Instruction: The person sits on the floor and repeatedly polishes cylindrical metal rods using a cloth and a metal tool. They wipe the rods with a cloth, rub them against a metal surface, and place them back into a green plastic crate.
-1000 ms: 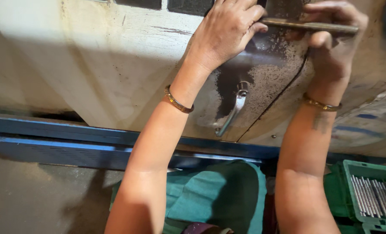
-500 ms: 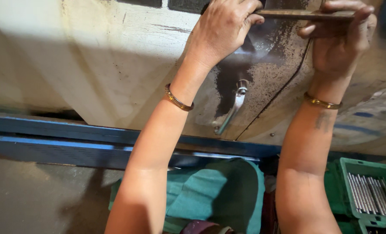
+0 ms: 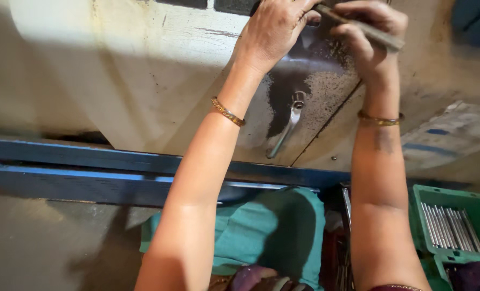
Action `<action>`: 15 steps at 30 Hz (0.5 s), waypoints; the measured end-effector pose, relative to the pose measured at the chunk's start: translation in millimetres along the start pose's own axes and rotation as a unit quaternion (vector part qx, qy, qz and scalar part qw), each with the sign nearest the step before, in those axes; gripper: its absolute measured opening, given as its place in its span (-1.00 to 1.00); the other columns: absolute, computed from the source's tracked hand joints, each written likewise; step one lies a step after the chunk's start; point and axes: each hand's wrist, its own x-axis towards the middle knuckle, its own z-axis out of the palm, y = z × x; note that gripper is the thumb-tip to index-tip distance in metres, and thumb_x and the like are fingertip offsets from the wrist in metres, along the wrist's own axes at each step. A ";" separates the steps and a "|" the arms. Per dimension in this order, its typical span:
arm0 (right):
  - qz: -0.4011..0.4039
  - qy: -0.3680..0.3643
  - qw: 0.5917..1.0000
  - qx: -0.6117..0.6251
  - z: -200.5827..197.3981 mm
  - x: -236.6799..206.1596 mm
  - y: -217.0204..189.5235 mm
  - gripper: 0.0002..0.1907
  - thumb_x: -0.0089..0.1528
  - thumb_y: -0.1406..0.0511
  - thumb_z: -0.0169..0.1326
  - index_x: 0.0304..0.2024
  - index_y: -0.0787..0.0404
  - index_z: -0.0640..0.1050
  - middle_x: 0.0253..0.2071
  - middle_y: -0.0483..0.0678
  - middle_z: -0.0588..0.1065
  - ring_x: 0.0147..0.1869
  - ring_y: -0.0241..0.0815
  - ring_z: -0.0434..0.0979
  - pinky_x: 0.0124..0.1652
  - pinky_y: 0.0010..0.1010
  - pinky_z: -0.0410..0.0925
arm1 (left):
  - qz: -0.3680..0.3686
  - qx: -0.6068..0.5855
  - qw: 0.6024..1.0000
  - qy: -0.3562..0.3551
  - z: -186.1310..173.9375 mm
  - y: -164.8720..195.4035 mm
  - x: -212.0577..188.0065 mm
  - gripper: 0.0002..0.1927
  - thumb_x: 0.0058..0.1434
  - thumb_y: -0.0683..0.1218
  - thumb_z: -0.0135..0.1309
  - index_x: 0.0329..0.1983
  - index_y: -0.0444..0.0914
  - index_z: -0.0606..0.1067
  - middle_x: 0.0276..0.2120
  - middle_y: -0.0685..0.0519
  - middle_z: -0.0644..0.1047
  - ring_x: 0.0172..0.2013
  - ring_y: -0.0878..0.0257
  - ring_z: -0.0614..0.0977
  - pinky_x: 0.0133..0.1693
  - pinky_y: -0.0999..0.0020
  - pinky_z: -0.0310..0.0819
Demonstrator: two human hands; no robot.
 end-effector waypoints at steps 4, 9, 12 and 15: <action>0.024 -0.019 1.000 0.004 17.5 7.3 -24.7 -0.80 0.51 0.45 0.18 0.16 0.43 0.57 0.00 0.10 0.61 0.05 -0.18 0.68 0.05 -0.46 0.52 | -0.032 -0.013 0.999 -0.011 0.4 -1.6 -2.8 -0.75 0.31 -0.09 0.21 0.04 -0.18 0.55 -0.18 -0.09 0.62 -0.15 -0.08 0.63 -0.09 0.08 0.50; -0.012 -0.067 0.996 -0.049 29.4 19.1 -54.9 -0.70 0.45 0.45 0.18 0.21 0.44 0.51 0.11 0.12 0.61 0.17 -0.13 0.65 0.18 -0.41 0.48 | -0.022 0.000 1.000 0.012 11.5 -18.3 -9.0 -0.75 0.29 -0.11 0.20 0.02 -0.22 0.54 -0.16 -0.09 0.61 -0.12 -0.10 0.60 -0.07 0.04 0.47; -0.014 -0.069 0.996 -0.053 33.2 22.9 -66.4 -0.73 0.51 0.40 0.22 0.21 0.40 0.51 0.10 0.11 0.61 0.17 -0.15 0.65 0.19 -0.40 0.48 | -0.027 -0.007 0.999 0.030 19.8 -30.8 -12.5 -0.78 0.28 -0.09 0.21 -0.05 -0.22 0.54 -0.19 -0.07 0.61 -0.13 -0.09 0.61 -0.07 0.06 0.48; -0.001 -0.068 0.986 -0.150 29.8 24.6 -69.2 -0.70 0.46 0.41 0.21 0.23 0.37 0.55 -0.01 0.11 0.62 0.04 -0.16 0.66 0.07 -0.41 0.48 | -0.037 -0.009 0.998 0.049 23.2 -35.5 -14.2 -0.77 0.28 -0.05 0.24 -0.10 -0.23 0.52 -0.19 -0.07 0.61 -0.12 -0.07 0.60 -0.05 0.08 0.48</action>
